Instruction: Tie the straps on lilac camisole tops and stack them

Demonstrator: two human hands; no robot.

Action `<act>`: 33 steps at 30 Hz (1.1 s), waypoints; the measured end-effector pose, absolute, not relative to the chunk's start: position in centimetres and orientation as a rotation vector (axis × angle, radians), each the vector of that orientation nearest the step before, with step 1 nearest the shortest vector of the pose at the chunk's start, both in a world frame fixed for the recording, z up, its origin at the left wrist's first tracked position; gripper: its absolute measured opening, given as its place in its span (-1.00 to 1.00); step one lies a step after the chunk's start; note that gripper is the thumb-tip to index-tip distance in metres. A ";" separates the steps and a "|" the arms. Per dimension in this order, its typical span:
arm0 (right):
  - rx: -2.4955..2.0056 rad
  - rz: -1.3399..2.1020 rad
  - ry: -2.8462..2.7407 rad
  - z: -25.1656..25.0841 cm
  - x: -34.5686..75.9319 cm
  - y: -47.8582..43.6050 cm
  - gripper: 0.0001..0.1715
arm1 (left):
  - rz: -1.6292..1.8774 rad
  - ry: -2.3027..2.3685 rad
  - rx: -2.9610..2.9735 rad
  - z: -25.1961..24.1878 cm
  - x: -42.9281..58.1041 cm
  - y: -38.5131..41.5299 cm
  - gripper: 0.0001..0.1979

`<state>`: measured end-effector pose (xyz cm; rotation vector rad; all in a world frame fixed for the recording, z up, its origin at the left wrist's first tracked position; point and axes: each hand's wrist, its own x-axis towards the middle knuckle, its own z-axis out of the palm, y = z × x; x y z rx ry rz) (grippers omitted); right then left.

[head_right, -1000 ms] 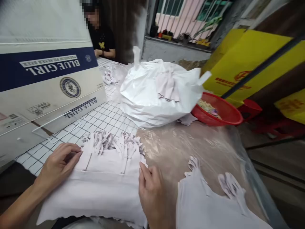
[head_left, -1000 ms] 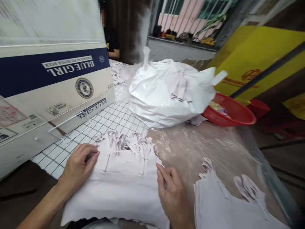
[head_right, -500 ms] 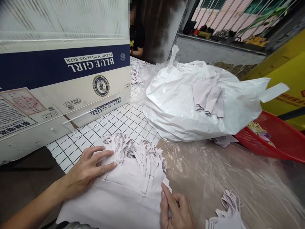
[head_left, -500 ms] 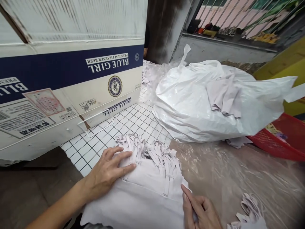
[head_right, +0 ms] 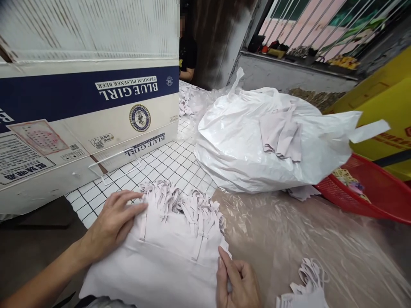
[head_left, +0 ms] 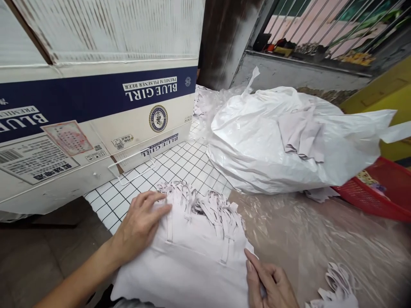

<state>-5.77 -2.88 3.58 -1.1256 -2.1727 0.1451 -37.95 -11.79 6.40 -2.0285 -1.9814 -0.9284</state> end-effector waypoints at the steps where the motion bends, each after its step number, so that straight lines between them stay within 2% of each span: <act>1: -1.179 0.172 -2.144 3.7 -5.6 -3.2 -0.68 | -0.991 -2.035 -1.970 6.6 -38.1 -12.3 -0.68; 4: -1.427 0.336 -1.960 3.8 -4.5 -5.0 -0.57 | -1.122 -2.316 -1.735 6.8 -38.2 -15.3 -0.89; 8: -1.743 0.780 -1.658 2.8 -2.5 -8.8 -0.36 | -1.127 -2.691 -1.567 6.2 -37.0 -20.3 -0.75; 11: -1.786 0.988 -1.521 1.8 -2.1 -11.2 -0.33 | -1.212 -2.702 -1.411 5.8 -35.7 -22.7 -0.67; 16: -1.647 0.862 -1.510 2.0 -3.0 -13.1 -0.48 | -1.284 -2.587 -1.493 5.6 -34.4 -24.7 -0.72; 21: -1.529 0.660 -1.655 3.5 -3.4 -14.0 -0.64 | -1.385 -2.688 -1.472 6.0 -34.1 -25.8 -0.72; 27: -1.565 0.845 -1.572 3.0 -3.1 -14.3 -0.64 | -1.404 -3.009 -1.192 6.7 -34.7 -25.4 -0.61; 29: -1.561 0.844 -1.535 2.4 -3.1 -14.3 -0.61 | -1.516 -3.038 -1.117 6.9 -34.7 -25.3 -0.59; 33: -1.494 0.565 -1.603 1.8 -3.2 -14.6 -0.64 | -1.905 -3.043 -0.988 7.2 -34.5 -25.4 -0.48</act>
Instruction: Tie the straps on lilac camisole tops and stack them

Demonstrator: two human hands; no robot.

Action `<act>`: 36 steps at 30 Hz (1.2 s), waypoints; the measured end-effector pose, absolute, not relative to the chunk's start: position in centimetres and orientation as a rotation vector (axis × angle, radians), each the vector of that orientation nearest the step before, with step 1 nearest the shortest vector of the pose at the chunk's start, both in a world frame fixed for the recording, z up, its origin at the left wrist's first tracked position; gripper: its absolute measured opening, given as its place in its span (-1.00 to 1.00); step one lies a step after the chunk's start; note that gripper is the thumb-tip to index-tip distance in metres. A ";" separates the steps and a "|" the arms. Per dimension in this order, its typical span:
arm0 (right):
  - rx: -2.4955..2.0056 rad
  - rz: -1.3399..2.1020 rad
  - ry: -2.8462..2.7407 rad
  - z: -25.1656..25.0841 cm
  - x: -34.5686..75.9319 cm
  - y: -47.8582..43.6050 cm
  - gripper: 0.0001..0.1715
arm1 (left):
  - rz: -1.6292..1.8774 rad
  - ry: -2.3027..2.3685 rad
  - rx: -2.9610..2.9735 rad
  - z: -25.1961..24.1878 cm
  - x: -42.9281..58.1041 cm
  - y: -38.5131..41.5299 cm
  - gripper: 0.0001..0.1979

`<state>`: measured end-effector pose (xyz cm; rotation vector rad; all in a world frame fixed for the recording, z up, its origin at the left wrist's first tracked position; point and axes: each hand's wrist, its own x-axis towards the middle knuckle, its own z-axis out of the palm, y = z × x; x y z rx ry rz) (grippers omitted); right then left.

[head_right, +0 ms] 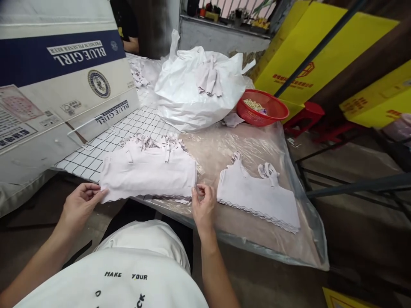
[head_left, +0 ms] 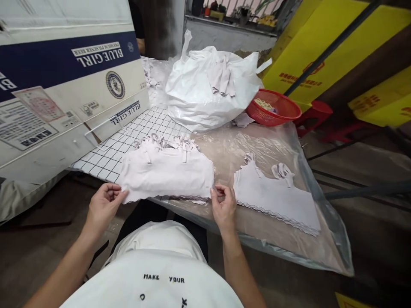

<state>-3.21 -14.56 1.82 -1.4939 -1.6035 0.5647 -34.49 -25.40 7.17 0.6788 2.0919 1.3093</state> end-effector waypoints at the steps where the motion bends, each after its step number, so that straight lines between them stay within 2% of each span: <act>1: -1.477 0.514 -1.639 1.8 -3.3 -14.7 -0.65 | 1.328 2.055 0.638 7.2 -34.4 -25.5 -0.45; 4: -1.460 0.523 -1.677 1.8 -3.7 -15.0 -0.63 | 1.357 2.005 0.559 6.8 -34.4 -25.7 -0.41; 9: -1.551 0.818 -1.511 1.1 -3.9 -14.9 -0.56 | 1.379 1.925 0.491 6.4 -34.7 -25.7 -0.38; 17: -1.468 1.123 -1.397 2.0 -3.0 -14.2 -0.45 | 1.181 1.807 0.555 7.1 -34.8 -25.8 -0.45; 23: -1.346 1.524 -1.118 6.0 -1.8 -13.7 -0.41 | 1.114 1.642 0.539 10.5 -34.7 -25.8 -0.52; 27: -1.212 1.607 -1.002 10.3 0.6 -12.1 -0.45 | 1.123 1.621 0.591 14.1 -34.7 -25.0 -0.62; 30: -1.122 1.550 -0.982 12.6 3.4 -9.2 -0.51 | 1.167 1.571 0.704 15.6 -34.3 -21.0 -0.67; 34: -1.120 1.472 -0.941 14.3 8.0 -2.6 -0.64 | 1.168 1.349 0.814 18.0 -29.1 -10.2 -0.78; 36: -1.182 1.424 -0.906 15.1 10.1 1.2 -0.73 | 1.160 1.310 0.783 19.9 -24.6 -4.4 -0.77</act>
